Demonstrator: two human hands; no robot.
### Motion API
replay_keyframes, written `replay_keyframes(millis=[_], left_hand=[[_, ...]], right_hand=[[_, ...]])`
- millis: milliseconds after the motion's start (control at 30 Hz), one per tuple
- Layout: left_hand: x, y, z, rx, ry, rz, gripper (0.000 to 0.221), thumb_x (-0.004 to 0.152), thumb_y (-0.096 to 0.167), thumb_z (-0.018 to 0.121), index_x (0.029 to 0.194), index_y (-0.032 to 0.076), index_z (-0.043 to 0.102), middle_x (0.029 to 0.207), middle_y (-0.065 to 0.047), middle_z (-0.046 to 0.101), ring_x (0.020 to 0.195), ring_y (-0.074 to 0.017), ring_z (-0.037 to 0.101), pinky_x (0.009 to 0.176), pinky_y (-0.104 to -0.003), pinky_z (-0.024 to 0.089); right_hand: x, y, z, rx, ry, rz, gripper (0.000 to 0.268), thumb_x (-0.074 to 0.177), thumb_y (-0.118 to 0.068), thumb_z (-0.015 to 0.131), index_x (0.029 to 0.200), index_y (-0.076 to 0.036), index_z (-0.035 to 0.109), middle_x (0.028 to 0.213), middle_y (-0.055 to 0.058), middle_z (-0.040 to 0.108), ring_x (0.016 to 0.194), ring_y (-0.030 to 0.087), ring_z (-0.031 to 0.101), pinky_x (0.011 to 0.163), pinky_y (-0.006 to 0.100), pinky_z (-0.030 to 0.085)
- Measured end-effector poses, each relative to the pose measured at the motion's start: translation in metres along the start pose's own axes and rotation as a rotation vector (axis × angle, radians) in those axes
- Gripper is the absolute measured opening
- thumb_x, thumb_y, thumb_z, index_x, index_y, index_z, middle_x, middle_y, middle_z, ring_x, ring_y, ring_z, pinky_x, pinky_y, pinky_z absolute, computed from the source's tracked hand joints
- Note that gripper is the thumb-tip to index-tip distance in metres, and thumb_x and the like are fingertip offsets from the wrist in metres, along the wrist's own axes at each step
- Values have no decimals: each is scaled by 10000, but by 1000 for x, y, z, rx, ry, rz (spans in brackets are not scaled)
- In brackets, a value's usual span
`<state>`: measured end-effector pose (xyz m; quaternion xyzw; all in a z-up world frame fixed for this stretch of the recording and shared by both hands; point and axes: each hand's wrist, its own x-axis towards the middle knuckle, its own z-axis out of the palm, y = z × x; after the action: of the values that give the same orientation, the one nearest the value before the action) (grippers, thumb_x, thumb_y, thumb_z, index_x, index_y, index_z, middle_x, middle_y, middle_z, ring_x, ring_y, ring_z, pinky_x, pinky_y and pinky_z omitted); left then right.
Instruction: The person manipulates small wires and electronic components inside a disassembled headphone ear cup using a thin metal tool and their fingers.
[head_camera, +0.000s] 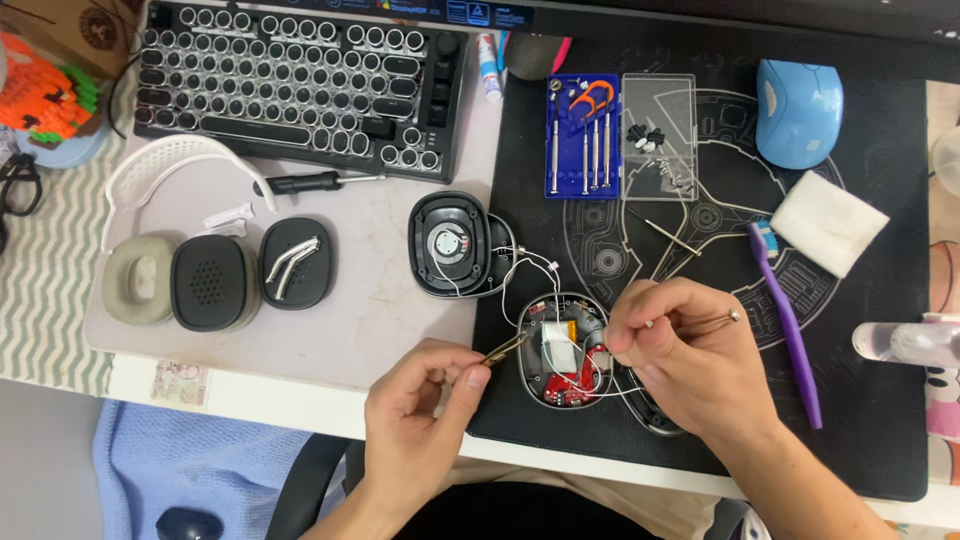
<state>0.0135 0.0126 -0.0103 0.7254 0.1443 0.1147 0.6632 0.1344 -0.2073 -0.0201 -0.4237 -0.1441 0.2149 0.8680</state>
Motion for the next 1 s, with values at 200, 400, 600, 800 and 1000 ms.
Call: replay_keyframes(millis=[200, 400, 600, 800, 1000], left_hand=[[1, -2, 1, 22, 6, 1, 55, 925, 63, 718, 976, 48, 725, 877, -60, 716, 757, -121, 607, 687, -235, 516], [0, -4, 2, -3, -2, 16, 77, 919, 40, 723, 996, 39, 728, 886, -68, 716, 774, -122, 620, 715, -234, 529], [1, -3, 2, 4, -3, 10, 80, 914, 32, 724, 993, 42, 729, 896, -71, 723, 776, -123, 632, 714, -229, 537], [46, 49, 6, 377, -177, 302, 53, 967, 119, 669, 961, 83, 708, 882, -21, 709, 795, -153, 597, 744, -276, 487], [137, 20, 53, 780, -377, 644, 99, 944, 230, 747, 923, 135, 732, 989, -16, 574, 965, -285, 500, 805, -450, 337]], right_hand=[[0, -1, 0, 12, 11, -15, 72, 962, -114, 729, 999, -54, 719, 831, 172, 677, 760, 201, 602, 662, 281, 470], [0, -1, -3, 85, 0, 18, 71, 969, -124, 727, 1009, -66, 716, 839, 160, 657, 751, 194, 600, 616, 276, 423], [2, -3, 2, 77, 12, 20, 60, 969, -101, 717, 994, -47, 712, 829, 189, 667, 642, 170, 488, 568, 270, 356], [9, -26, -19, -29, 194, -151, 85, 953, -35, 642, 1018, -11, 691, 963, 171, 670, 860, 214, 632, 732, 336, 493], [28, -38, -31, -132, 336, -261, 97, 983, -29, 615, 1020, -3, 701, 957, 199, 711, 557, 129, 417, 625, 270, 364]])
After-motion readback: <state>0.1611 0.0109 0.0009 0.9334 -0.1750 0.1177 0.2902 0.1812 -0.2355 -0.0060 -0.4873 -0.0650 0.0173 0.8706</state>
